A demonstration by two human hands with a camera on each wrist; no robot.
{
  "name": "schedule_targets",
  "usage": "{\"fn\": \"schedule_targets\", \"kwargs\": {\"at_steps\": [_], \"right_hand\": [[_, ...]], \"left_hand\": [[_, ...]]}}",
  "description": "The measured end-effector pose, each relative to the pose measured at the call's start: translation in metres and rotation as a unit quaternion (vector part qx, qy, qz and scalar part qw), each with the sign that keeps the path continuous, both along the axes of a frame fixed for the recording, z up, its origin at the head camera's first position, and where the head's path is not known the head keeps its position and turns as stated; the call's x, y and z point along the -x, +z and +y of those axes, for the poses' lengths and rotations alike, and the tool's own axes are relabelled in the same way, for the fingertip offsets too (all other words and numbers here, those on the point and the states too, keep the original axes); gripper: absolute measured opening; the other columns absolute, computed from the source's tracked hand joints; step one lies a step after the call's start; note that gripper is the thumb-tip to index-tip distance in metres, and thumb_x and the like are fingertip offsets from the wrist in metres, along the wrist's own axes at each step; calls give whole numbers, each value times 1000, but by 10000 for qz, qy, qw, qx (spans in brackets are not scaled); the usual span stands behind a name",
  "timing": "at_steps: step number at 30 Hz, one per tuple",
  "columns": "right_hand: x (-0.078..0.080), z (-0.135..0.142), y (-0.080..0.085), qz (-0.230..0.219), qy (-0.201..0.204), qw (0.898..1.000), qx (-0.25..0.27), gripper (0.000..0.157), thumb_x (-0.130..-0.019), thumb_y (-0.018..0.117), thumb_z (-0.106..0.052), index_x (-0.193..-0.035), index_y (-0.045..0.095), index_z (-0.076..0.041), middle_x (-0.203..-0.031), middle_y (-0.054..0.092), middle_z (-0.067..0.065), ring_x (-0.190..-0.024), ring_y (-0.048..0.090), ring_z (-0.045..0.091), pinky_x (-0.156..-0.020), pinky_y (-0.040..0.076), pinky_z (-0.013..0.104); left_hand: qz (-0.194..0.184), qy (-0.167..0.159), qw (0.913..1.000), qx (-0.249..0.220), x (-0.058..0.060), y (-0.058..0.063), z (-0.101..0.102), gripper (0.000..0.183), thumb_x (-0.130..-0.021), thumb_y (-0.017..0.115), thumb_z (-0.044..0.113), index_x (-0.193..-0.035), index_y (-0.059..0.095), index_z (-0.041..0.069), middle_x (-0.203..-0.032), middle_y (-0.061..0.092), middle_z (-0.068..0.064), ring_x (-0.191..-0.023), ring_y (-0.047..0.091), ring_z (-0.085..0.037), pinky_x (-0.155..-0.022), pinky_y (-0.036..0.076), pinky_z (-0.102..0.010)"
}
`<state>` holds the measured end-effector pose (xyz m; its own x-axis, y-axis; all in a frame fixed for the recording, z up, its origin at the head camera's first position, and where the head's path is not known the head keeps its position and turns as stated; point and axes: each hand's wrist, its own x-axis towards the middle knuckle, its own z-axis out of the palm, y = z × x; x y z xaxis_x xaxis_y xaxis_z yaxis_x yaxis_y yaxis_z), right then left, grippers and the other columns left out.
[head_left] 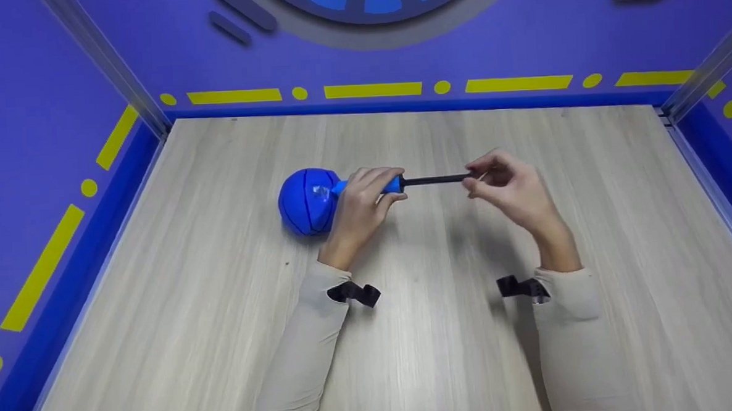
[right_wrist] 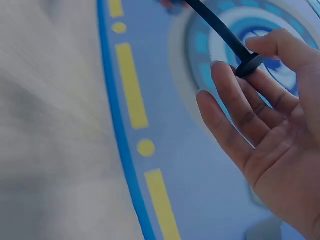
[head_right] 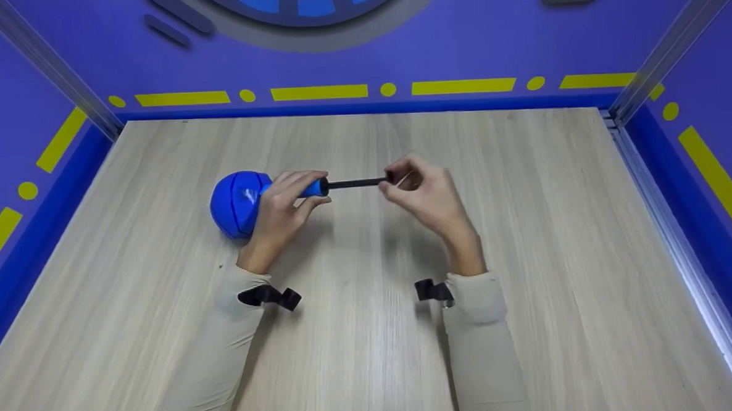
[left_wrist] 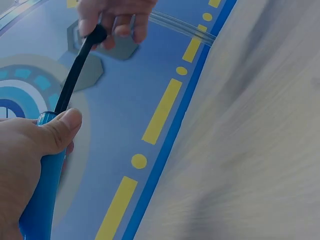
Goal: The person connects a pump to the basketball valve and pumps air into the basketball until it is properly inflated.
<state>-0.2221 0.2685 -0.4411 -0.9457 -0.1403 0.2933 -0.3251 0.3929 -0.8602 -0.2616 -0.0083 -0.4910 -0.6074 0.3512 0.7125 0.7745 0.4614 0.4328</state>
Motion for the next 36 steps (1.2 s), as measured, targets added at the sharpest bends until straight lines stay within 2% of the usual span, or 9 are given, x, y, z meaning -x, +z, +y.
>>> {"fn": "schedule_targets", "kwargs": {"at_steps": [4,7,14,20,24,30,33,36], "right_hand": [[0,13,3,-169,-7,9989,430,29,-97,79,-6,-121,71,7,-100,71,13,-79,73,18,-77,59,25],[3,11,0,-229,74,9969,748,29,-96,79,-1,-121,70,10,-103,71,14,-79,74,19,-81,61,28],[11,-26,-12,-267,273,9915,1246,21,-92,79,9,-111,70,13,-106,72,18,-75,74,20,-77,63,33],[12,-57,-25,-493,515,9851,1562,19,-92,78,9,-108,69,13,-108,70,21,-75,74,24,-75,64,37],[10,-60,-26,-366,526,9878,1416,22,-93,79,6,-112,70,11,-105,70,19,-75,73,23,-73,63,35],[9,-47,-19,-80,445,9972,590,26,-93,82,-3,-115,72,5,-97,74,12,-73,71,18,-68,58,25],[7,-34,-13,-8,273,9993,263,26,-94,81,-5,-117,72,3,-100,73,11,-75,70,17,-66,54,23],[3,-17,-6,19,-6,9998,190,26,-95,80,-6,-119,73,1,-102,71,11,-78,70,17,-67,51,22]], "left_hand": [[22,-16,10000,-39,0,3,0,35,-95,81,18,-124,75,-1,-121,76,-12,-109,69,-29,-102,53,-39],[40,-22,10000,-24,-2,3,4,35,-95,80,17,-124,75,-2,-120,77,-12,-109,69,-29,-101,53,-39],[170,-3,9996,-237,-6,0,14,34,-93,82,17,-120,75,-3,-117,77,-13,-107,70,-30,-98,54,-41],[246,-27,9997,-68,-10,-2,15,33,-94,81,14,-120,75,-4,-117,77,-14,-106,70,-30,-96,54,-43],[102,-29,9999,-69,-9,-1,12,34,-91,83,13,-121,76,-2,-118,77,-12,-106,69,-29,-98,54,-41],[41,-93,9999,-35,-5,-1,8,36,-91,83,18,-123,77,2,-118,78,-10,-106,69,-27,-99,54,-40],[66,-79,9999,-80,-2,-2,6,37,-92,83,20,-123,77,2,-118,78,-9,-107,70,-27,-99,54,-39],[122,10,9998,-181,1,-1,3,37,-91,84,19,-122,77,1,-118,78,-9,-107,70,-28,-99,54,-39]]}}
